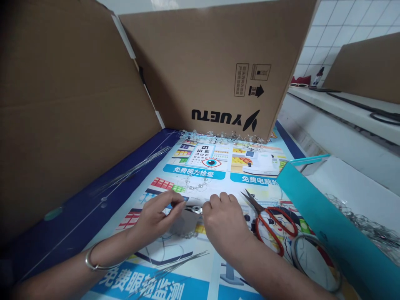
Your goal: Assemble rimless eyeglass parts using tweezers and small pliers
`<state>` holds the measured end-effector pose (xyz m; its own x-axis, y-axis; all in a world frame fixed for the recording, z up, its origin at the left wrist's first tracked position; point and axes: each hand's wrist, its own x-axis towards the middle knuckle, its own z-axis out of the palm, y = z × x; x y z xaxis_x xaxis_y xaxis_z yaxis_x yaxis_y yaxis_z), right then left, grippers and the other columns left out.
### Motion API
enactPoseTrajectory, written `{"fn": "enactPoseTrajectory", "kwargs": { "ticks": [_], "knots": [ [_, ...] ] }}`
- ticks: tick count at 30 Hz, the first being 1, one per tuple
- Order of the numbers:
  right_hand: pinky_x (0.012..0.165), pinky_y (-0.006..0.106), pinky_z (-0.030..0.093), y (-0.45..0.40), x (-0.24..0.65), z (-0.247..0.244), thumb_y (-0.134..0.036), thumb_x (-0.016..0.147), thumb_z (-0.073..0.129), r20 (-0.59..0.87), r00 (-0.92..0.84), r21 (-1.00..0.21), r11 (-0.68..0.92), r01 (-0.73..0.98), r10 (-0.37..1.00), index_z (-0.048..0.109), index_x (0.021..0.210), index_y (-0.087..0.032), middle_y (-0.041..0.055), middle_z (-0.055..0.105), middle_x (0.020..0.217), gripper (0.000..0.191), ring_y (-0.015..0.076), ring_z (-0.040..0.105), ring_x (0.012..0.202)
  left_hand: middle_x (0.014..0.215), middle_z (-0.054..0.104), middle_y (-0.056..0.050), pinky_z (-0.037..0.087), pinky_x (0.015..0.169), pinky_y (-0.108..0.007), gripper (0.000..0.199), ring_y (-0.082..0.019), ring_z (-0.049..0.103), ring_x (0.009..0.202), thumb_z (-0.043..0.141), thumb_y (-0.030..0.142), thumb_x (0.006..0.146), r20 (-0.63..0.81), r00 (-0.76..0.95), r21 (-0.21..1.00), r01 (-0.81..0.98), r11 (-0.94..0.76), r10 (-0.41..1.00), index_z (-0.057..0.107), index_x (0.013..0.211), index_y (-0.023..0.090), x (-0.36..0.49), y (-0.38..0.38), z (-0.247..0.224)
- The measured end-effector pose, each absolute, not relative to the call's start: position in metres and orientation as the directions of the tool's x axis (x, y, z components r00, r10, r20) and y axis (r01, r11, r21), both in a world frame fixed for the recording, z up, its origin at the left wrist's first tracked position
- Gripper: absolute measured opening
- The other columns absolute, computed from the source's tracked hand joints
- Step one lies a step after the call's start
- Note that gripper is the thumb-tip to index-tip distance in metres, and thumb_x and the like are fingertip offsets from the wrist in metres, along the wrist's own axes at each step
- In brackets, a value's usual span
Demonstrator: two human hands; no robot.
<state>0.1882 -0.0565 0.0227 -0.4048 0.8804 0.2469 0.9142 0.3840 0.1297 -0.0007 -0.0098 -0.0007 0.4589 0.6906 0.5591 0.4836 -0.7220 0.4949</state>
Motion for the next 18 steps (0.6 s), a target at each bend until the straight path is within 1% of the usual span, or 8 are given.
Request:
{"fn": "enactPoseTrajectory", "kwargs": {
  "ticks": [7, 12, 18],
  "knots": [
    [0.062, 0.032, 0.022, -0.0553, 0.1888, 0.0228, -0.023, 0.08, 0.051, 0.22, -0.388, 0.09, 0.377, 0.922, 0.895, 0.057, 0.074, -0.019, 0.0041, 0.054, 0.073, 0.009, 0.0183, 0.042, 0.073, 0.072, 0.056, -0.003, 0.041, 0.061, -0.025, 0.006, -0.012, 0.05, 0.067, 0.047, 0.015, 0.08, 0.544, 0.495, 0.486, 0.473, -0.735, 0.678, 0.053, 0.08, 0.016, -0.0019, -0.0091, -0.0025],
    [0.063, 0.033, 0.023, -0.0555, 0.1902, 0.0224, -0.021, 0.082, 0.048, 0.22, -0.397, 0.11, 0.382, 0.918, 0.891, 0.056, 0.074, -0.018, 0.0043, 0.054, 0.074, 0.011, 0.0188, 0.042, 0.073, 0.073, 0.056, -0.003, 0.041, 0.063, -0.026, 0.006, -0.013, 0.05, 0.068, 0.045, 0.014, 0.081, 0.527, 0.517, 0.479, 0.475, -0.738, 0.675, 0.051, 0.081, 0.016, -0.0025, -0.0086, -0.0035],
    [0.063, 0.032, 0.023, -0.0552, 0.1909, 0.0246, -0.02, 0.082, 0.047, 0.213, -0.405, 0.113, 0.389, 0.914, 0.889, 0.057, 0.073, -0.018, 0.0047, 0.054, 0.073, 0.013, 0.0182, 0.043, 0.073, 0.074, 0.056, -0.004, 0.041, 0.065, -0.027, 0.009, -0.013, 0.05, 0.07, 0.042, 0.013, 0.081, 0.554, 0.555, 0.45, 0.428, -0.784, 0.621, 0.05, 0.083, 0.017, -0.0034, -0.006, -0.008]
  ]
}}
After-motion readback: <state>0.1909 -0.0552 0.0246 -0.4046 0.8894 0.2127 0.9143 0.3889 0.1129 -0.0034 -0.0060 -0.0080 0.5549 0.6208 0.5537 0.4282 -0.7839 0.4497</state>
